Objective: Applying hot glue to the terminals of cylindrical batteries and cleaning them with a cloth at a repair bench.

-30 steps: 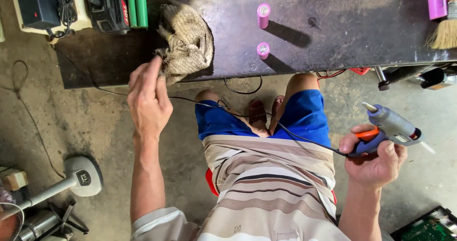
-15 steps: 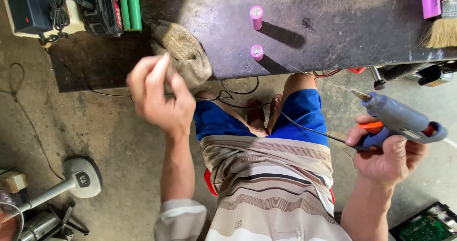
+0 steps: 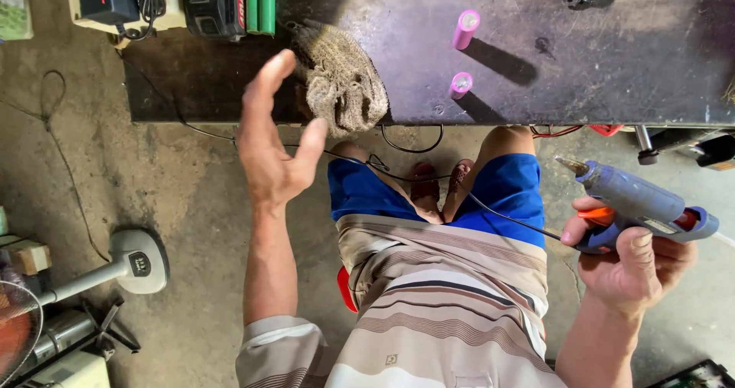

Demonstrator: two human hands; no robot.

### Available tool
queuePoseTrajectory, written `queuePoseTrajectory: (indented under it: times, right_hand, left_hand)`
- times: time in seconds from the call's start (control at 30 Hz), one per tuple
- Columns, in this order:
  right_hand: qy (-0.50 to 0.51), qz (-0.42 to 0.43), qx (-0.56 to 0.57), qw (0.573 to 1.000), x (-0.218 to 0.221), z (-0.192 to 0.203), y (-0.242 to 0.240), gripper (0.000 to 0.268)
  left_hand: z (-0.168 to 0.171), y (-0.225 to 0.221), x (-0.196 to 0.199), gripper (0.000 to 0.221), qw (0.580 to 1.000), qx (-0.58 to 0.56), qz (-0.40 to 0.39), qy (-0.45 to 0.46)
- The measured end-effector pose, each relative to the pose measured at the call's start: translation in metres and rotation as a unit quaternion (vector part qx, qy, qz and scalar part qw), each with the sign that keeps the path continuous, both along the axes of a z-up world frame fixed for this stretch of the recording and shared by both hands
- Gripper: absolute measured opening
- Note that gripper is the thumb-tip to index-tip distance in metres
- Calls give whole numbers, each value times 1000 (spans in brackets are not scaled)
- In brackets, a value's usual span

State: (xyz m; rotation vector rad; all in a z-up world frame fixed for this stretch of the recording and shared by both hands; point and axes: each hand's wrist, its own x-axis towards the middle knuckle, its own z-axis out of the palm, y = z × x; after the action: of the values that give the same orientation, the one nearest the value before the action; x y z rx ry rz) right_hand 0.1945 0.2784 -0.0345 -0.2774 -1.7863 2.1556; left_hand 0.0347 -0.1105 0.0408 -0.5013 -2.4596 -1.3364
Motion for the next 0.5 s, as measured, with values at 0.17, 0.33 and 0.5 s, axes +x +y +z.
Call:
queuePoseTrajectory:
  times: [0.17,0.33,0.5]
  right_hand:
    - [-7,-15,-3,1000,4,-1,11,47]
    - [15,-76,43,996,6,18,26,52]
    - [-93,-59,115,987,18,27,55,82]
  left_hand:
    - [14,11,9,22,985,2,119,127]
    - [33,69,23,36,939,72,194,274]
    - [28,67,3,20,950,82,172,248]
